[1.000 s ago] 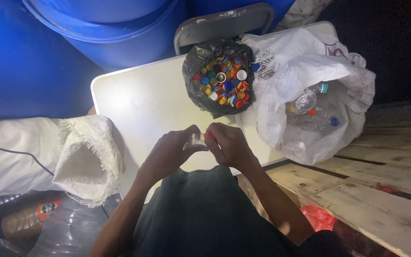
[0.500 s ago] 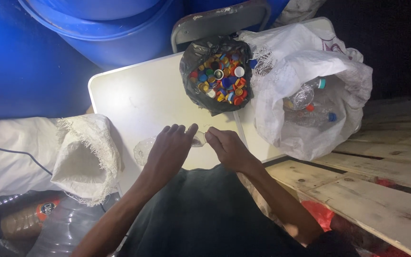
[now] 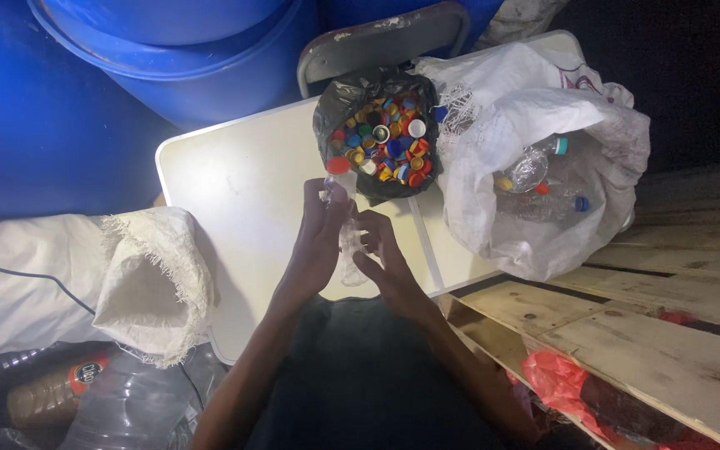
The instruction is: The person repeatedly picks up clear plastic bottles from a white sack, removes the caps by hand, and places the caps into a black bag filled with colorful lids. The empty bottles are then placed into a separate white sack. This process is repeated continuously throughout the video.
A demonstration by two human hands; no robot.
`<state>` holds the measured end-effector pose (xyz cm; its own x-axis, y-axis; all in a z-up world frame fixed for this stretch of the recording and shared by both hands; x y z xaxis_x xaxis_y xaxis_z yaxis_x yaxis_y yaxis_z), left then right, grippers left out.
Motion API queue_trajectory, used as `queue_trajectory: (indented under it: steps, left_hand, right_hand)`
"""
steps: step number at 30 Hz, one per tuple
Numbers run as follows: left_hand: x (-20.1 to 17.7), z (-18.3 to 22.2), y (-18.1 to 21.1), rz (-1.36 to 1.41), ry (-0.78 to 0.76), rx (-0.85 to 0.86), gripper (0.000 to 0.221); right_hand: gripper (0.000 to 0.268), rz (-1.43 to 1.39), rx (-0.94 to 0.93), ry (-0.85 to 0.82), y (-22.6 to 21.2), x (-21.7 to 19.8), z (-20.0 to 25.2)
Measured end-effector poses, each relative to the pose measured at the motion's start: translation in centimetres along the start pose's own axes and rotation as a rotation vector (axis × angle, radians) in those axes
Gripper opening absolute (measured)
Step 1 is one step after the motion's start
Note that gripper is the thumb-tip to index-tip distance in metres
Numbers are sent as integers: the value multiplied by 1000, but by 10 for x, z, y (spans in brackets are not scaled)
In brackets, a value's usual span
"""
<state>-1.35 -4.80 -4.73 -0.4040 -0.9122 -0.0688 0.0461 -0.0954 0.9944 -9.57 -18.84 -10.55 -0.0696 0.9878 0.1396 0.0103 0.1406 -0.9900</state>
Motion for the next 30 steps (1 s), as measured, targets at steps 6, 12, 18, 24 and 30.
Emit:
queue_trajectory:
  steps: [6,12,18,24,30]
  left_hand:
    - [13,-3,-4,278,85,-239,43]
    - [27,-1,-21,231,110,-70,40]
    - [54,1,8,54,-140,-32,49]
    - [101,-12,-12,-263,-262,12,48]
    - [169,-62,-19,-466,-56,169,52]
  right_hand:
    - [73,-210,217,17,-28,7,6]
    - [81,342,-13,79,-25,3,18]
    - [69,-114,-79,580,-17,-12,37]
    - [49,291,-275,1165,32,-93,91]
    - [38,35,-122,1264,17,-152,104]
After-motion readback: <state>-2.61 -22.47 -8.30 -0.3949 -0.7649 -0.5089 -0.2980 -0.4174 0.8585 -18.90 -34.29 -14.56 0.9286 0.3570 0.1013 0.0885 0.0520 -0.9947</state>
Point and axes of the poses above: each hand's wrist, its own z-axis away from the middle knuckle, its own x-axis out of the palm, y = z × x, the point moved 1 cm from there along -z, towards the middle knuckle, and after that the axes turned 6 degrees about -z, right-handed, at the moved point
